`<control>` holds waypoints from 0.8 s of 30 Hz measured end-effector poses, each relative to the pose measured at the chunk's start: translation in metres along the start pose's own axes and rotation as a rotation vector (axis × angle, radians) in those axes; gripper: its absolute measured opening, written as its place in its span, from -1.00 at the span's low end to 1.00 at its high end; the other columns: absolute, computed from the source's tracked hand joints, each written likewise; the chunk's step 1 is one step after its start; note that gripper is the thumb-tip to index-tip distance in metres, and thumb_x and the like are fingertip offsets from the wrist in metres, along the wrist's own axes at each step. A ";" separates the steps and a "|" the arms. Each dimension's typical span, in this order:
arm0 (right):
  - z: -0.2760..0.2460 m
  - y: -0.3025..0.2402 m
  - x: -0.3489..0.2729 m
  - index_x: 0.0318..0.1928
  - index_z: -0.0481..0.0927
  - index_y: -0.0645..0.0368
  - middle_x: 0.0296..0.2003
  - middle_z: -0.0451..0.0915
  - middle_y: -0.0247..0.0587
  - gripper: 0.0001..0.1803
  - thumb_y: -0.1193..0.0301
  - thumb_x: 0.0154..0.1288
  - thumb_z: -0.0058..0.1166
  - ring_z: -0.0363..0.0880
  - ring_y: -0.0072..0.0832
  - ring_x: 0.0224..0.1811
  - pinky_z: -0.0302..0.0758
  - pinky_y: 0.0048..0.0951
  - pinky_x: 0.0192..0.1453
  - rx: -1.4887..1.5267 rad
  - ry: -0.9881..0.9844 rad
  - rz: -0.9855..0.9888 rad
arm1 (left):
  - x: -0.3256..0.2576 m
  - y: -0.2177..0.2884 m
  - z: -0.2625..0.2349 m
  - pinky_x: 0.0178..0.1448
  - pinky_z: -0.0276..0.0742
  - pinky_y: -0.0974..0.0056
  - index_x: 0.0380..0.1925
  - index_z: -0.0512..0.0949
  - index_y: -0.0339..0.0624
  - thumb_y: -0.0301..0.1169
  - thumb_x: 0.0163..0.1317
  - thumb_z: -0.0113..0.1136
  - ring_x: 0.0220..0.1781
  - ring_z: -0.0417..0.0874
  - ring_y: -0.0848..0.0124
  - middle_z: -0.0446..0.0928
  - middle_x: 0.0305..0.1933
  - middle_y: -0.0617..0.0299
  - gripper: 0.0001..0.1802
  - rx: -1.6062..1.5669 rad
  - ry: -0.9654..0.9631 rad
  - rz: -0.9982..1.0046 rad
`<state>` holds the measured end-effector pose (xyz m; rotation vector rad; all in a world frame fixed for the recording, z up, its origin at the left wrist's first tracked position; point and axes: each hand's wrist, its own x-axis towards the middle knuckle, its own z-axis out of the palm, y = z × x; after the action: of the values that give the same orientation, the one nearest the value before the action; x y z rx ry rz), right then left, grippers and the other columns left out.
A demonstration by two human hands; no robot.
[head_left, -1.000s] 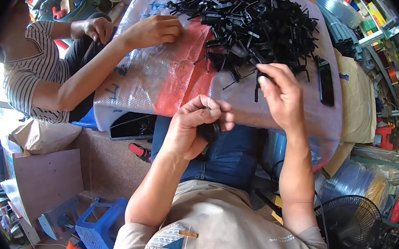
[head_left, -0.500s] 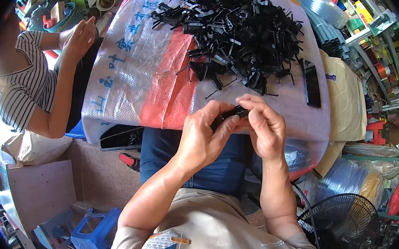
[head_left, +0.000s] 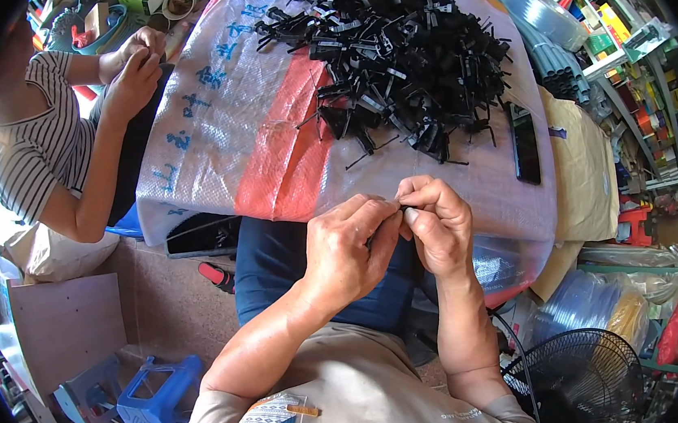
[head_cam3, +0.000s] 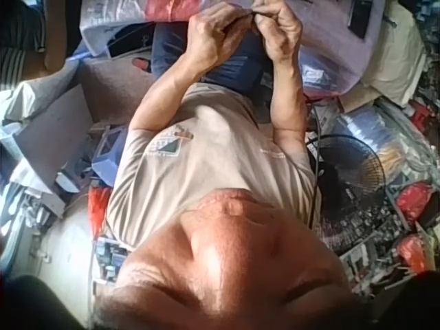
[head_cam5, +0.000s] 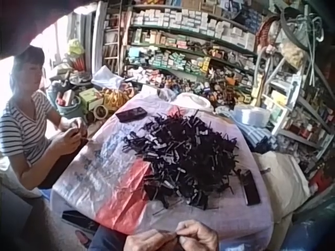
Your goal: Assembling small black plastic components by hand on a workbench.
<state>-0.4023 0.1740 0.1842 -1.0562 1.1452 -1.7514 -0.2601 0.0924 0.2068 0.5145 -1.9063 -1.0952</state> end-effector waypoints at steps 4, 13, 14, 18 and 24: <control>0.002 -0.014 0.001 -0.08 0.54 0.29 -0.19 0.53 -0.30 -0.81 0.57 0.29 0.02 0.39 -0.73 -0.34 0.34 -0.71 -0.27 0.031 -0.023 0.113 | -0.005 0.001 -0.004 -0.36 0.53 0.29 -0.31 0.58 -0.30 -0.52 0.23 0.20 -0.46 0.62 0.37 0.58 -0.45 0.22 -0.93 -0.176 -0.044 -0.273; -0.005 -0.025 -0.006 -0.21 0.57 0.30 -0.41 0.55 -0.33 -0.86 0.46 0.37 0.12 0.39 -0.71 -0.53 0.31 -0.68 -0.47 -0.273 -0.144 0.291 | -0.007 -0.004 -0.026 -0.30 0.47 0.37 -0.06 0.54 -0.35 -0.37 0.34 0.18 -0.40 0.52 0.52 0.57 -0.34 0.25 -0.72 -0.479 -0.313 -0.566; -0.003 -0.027 -0.006 -0.21 0.57 0.30 -0.41 0.55 -0.33 -0.86 0.46 0.37 0.12 0.39 -0.71 -0.53 0.31 -0.68 -0.47 -0.272 -0.146 0.293 | -0.009 -0.006 -0.026 -0.26 0.51 0.32 -0.05 0.54 -0.35 -0.40 0.32 0.20 -0.38 0.55 0.47 0.59 -0.34 0.21 -0.72 -0.336 -0.283 -0.346; 0.002 -0.032 -0.006 -0.22 0.57 0.29 -0.51 0.52 -0.41 -0.89 0.48 0.35 0.12 0.40 -0.74 -0.56 0.33 -0.68 -0.49 -0.298 -0.174 0.373 | -0.007 -0.007 -0.032 -0.25 0.55 0.19 -0.17 0.56 -0.32 -0.44 0.11 0.26 -0.35 0.67 0.11 0.59 -0.36 -0.06 -0.71 -0.094 -0.335 -0.238; 0.014 -0.027 0.006 -0.23 0.55 0.31 -0.52 0.48 -0.47 -0.92 0.55 0.29 0.09 0.37 -0.81 -0.52 0.32 -0.70 -0.46 -0.481 -0.237 0.243 | -0.008 -0.004 -0.038 -0.33 0.54 0.16 -0.27 0.55 -0.31 -0.42 0.07 0.27 -0.45 0.65 0.03 0.57 -0.49 -0.02 -0.75 -0.044 -0.272 -0.304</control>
<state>-0.3962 0.1728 0.2145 -1.2999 1.5088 -1.1518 -0.2248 0.0771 0.2096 0.6747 -2.0769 -1.4620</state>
